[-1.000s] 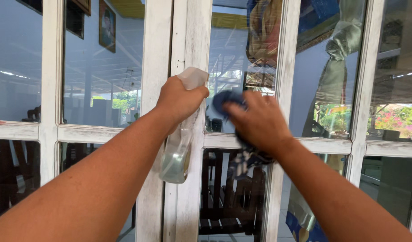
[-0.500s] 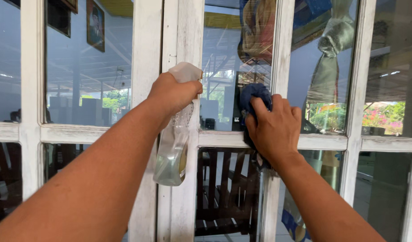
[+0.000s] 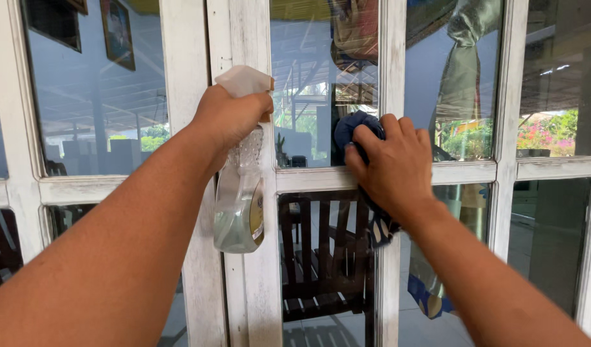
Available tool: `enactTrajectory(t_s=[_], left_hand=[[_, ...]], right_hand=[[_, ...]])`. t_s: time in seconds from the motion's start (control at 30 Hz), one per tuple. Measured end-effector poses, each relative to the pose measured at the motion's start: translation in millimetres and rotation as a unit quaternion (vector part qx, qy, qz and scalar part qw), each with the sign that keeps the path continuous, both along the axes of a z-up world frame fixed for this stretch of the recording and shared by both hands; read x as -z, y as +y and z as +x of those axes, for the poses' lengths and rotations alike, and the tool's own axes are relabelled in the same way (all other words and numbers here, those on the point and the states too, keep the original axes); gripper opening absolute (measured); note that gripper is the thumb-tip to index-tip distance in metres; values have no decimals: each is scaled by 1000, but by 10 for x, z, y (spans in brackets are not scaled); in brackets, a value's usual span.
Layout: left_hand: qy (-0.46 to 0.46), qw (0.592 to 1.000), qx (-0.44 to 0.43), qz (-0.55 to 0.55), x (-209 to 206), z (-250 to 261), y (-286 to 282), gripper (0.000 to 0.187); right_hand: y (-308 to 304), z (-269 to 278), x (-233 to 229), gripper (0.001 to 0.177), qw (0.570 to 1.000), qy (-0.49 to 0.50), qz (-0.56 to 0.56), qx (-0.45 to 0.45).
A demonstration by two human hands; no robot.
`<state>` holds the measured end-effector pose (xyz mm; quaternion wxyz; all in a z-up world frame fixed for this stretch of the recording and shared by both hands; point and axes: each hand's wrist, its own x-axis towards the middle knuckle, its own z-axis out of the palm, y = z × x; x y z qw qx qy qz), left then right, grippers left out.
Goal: The person cleans a multi-pane glass window using a spray bottle and a cloth. They repeatedly spray cleaning solution onto the glass and wipe the surface with the cloth, working across different panes of the window frame.
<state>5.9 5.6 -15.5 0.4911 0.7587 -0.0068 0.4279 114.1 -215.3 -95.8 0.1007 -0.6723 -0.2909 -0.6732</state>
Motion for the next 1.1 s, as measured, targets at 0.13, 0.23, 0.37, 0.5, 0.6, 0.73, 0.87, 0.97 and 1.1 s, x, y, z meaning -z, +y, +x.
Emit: enactTrajectory(t_s=[0.13, 0.23, 0.37, 0.5, 0.6, 0.73, 0.87, 0.97, 1.1], left_hand=[[-12, 1000, 14, -11, 18, -10, -45, 35], [-31, 999, 24, -14, 27, -34, -71, 36], [-15, 1000, -11, -4, 27, -52, -95, 34], [-20, 1000, 0, 7, 57, -45, -99, 38], [9, 1000, -19, 10, 59, -38, -70, 34], [6, 1000, -18, 2, 57, -28, -77, 33], [-8, 1000, 2, 12, 111, -58, -99, 33], [-3, 1000, -7, 19, 123, -83, -126, 35], [11, 1000, -16, 20, 80, -93, -137, 35]], right_hand=[[595, -46, 68, 21, 989, -12, 74, -125], [770, -153, 16, 21, 988, -13, -25, -150], [414, -106, -11, 20, 988, -38, -105, -102], [-35, 43, 33, 19, 999, -8, -42, -7], [83, 146, 16, 19, 1000, -9, 22, -6], [272, 280, -772, 25, 994, -66, 73, -49], [361, 251, -904, 24, 990, -73, 82, -94], [319, 157, -293, 24, 986, -119, -59, -102], [88, 130, -355, 19, 963, -107, -233, -85]])
